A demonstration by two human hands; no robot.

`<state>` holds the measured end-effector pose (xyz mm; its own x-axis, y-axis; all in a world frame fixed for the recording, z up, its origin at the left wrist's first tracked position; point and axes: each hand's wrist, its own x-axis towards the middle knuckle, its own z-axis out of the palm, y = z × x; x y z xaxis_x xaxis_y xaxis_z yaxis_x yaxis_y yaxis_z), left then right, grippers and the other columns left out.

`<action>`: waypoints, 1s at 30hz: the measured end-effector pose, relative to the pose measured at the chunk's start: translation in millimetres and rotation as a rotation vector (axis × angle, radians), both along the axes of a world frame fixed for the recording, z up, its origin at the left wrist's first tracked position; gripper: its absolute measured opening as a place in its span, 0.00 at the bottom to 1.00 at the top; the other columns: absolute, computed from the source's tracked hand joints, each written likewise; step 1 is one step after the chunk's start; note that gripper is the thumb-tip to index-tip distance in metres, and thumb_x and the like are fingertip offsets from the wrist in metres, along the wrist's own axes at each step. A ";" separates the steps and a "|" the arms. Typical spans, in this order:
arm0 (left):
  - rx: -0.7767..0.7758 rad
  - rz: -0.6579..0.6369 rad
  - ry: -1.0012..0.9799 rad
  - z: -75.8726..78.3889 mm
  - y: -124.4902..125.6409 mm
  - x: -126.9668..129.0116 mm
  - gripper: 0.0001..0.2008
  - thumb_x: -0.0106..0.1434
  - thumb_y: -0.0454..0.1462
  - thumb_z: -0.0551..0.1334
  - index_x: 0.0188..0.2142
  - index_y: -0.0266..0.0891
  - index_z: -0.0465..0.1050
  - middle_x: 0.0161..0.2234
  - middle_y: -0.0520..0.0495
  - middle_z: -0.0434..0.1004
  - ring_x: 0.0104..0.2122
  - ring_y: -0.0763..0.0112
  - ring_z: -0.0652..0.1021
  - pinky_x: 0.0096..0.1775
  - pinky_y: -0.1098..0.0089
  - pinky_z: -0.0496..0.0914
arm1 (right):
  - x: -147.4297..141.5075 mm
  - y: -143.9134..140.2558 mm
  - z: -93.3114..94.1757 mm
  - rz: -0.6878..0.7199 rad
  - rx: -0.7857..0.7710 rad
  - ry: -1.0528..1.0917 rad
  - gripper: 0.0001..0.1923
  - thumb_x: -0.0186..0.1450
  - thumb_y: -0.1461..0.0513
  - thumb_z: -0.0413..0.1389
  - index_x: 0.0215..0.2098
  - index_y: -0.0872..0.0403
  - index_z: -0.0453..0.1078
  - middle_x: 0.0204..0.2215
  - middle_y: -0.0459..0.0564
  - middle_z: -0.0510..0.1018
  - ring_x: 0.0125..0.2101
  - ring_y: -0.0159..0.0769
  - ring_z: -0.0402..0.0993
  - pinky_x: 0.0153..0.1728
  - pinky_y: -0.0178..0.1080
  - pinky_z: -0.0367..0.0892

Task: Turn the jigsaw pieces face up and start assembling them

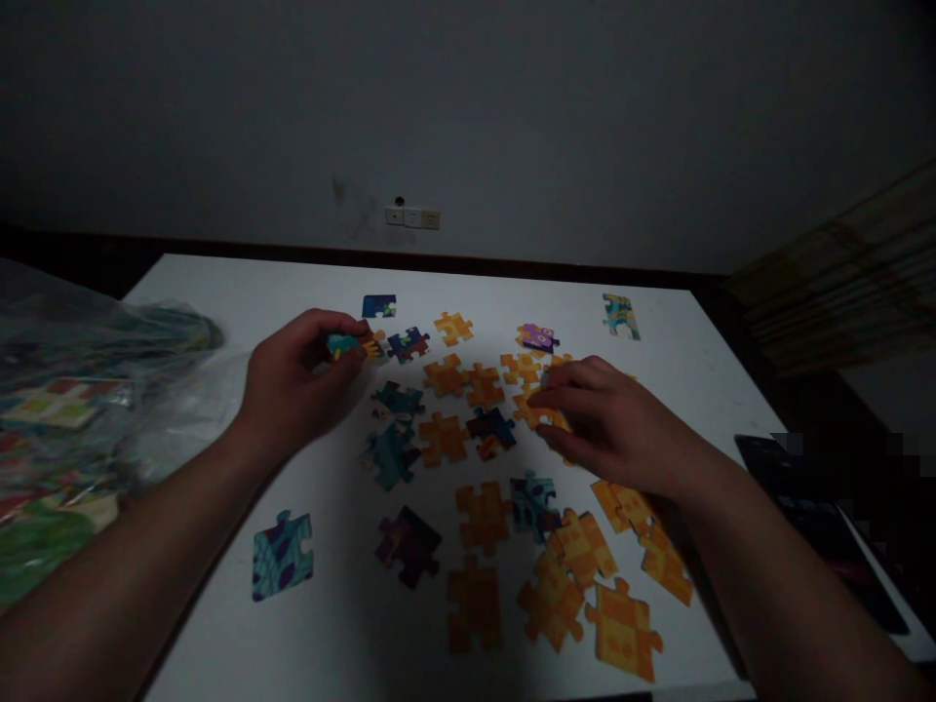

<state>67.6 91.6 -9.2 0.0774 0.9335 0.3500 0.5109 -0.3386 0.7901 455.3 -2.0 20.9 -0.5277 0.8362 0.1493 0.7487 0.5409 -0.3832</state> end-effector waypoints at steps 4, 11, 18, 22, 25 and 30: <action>0.001 -0.024 -0.001 1.5 0.1 1.1 0.12 0.64 0.42 0.72 0.47 0.47 0.83 0.47 0.47 0.90 0.38 0.61 0.84 0.40 0.61 0.75 | 3.9 -0.7 -4.2 0.006 0.027 0.008 0.13 0.76 0.57 0.62 0.56 0.49 0.83 0.51 0.57 0.84 0.51 0.53 0.79 0.51 0.56 0.76; 0.009 -0.049 0.015 7.1 -1.6 3.3 0.11 0.64 0.39 0.70 0.46 0.43 0.83 0.47 0.45 0.89 0.42 0.61 0.84 0.43 0.63 0.75 | -7.5 -3.7 0.3 0.089 -0.018 0.139 0.20 0.75 0.63 0.62 0.63 0.44 0.80 0.53 0.54 0.82 0.54 0.49 0.78 0.53 0.52 0.75; 0.012 -0.049 0.028 6.8 -1.4 2.9 0.11 0.64 0.40 0.70 0.46 0.44 0.83 0.46 0.45 0.89 0.40 0.63 0.84 0.42 0.63 0.75 | -15.5 -7.2 0.2 0.140 -0.048 0.080 0.17 0.73 0.64 0.61 0.57 0.46 0.84 0.53 0.56 0.79 0.54 0.51 0.77 0.54 0.56 0.73; -0.002 -0.056 0.015 5.5 -1.3 2.6 0.11 0.65 0.41 0.70 0.46 0.44 0.83 0.47 0.45 0.88 0.42 0.61 0.84 0.42 0.63 0.74 | -10.4 -4.9 -4.1 0.065 -0.013 0.104 0.22 0.74 0.61 0.62 0.64 0.45 0.80 0.55 0.57 0.82 0.56 0.53 0.78 0.57 0.57 0.75; -0.009 -0.056 0.021 4.7 -0.7 2.8 0.11 0.65 0.42 0.70 0.46 0.44 0.83 0.47 0.45 0.89 0.42 0.60 0.84 0.42 0.62 0.75 | -0.7 4.6 -11.4 -0.091 0.101 0.051 0.25 0.76 0.58 0.60 0.70 0.44 0.76 0.64 0.57 0.82 0.62 0.58 0.77 0.62 0.65 0.72; -0.016 -0.055 0.034 6.0 -0.2 3.6 0.11 0.65 0.42 0.69 0.46 0.44 0.82 0.48 0.43 0.89 0.41 0.60 0.84 0.42 0.61 0.75 | 17.2 24.0 -28.0 -0.201 0.136 -0.085 0.31 0.81 0.54 0.54 0.80 0.44 0.63 0.75 0.56 0.73 0.74 0.61 0.68 0.76 0.75 0.57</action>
